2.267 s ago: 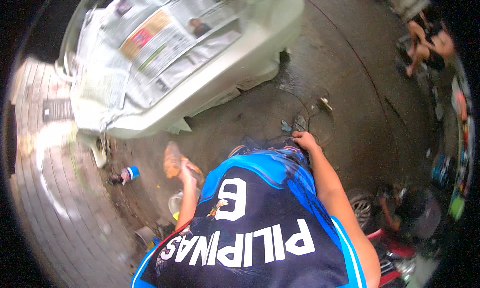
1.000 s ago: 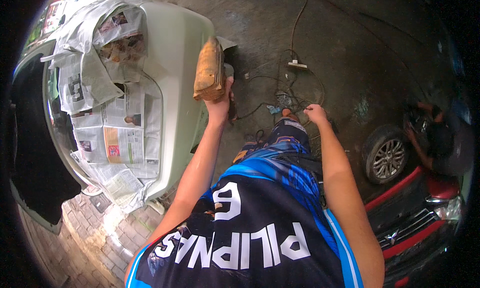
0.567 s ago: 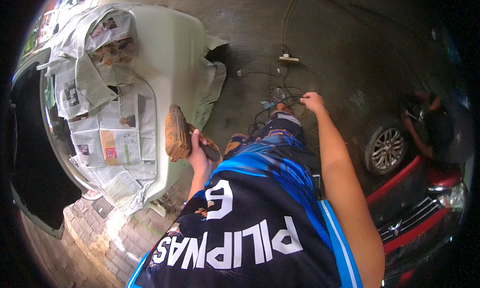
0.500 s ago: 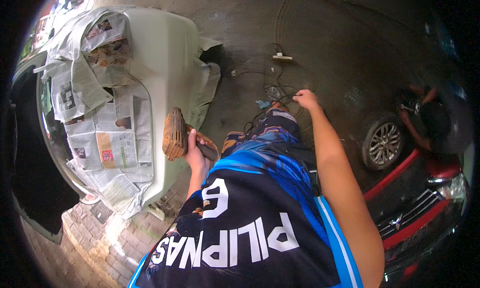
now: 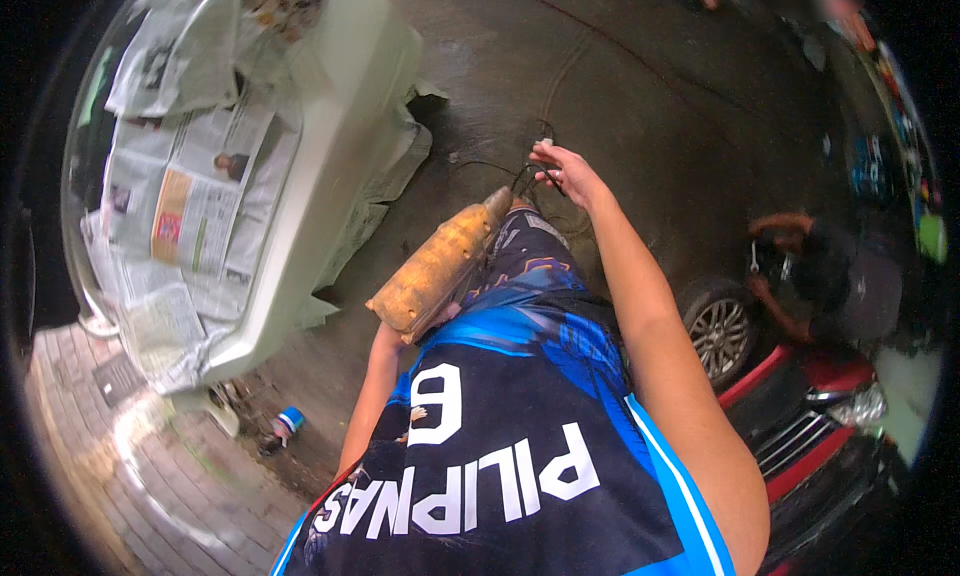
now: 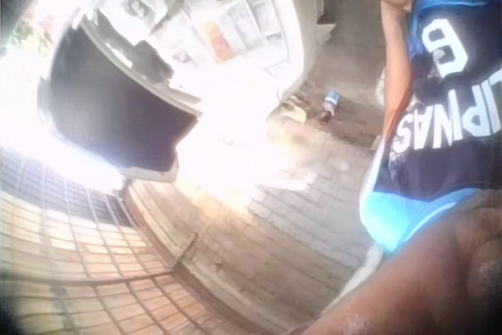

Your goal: The person uses a handheld spray gun to apply paint to the front bumper of a car that is masked with newspaper and tape. The person moves around the bumper, spraying different sections while another person sits nearby.

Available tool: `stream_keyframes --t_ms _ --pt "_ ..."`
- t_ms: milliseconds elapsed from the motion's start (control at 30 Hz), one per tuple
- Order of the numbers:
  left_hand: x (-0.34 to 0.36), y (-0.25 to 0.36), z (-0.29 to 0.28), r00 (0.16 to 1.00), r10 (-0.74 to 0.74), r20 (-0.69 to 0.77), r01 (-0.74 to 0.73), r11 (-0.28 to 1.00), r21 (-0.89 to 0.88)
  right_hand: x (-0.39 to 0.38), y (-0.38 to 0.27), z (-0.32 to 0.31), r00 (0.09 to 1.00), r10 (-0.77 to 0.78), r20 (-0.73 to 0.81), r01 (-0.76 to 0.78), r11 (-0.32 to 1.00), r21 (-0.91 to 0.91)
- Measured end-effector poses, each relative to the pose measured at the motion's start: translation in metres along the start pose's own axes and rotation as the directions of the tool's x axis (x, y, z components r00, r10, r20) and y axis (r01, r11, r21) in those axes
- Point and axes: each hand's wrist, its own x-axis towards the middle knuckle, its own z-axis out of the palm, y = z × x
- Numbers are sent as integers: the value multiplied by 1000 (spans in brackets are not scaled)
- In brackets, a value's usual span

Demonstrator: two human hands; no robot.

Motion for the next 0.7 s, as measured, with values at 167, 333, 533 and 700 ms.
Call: stream_keyframes --t_ms 167,333,533,700 --pt "-58 -6 1 964 -108 -242 88 992 -92 12 -34 61 963 60 261 -23 989 -144" --pt "-77 -1 34 718 -509 -475 38 710 -703 46 -33 76 915 140 379 -28 958 -286" --pt "12 28 74 179 -714 -677 -230 639 -734 74 -41 -9 865 344 365 -17 747 -664" --pt "145 65 77 235 -725 -647 -170 625 -762 67 -71 -131 865 386 321 -96 754 -650"
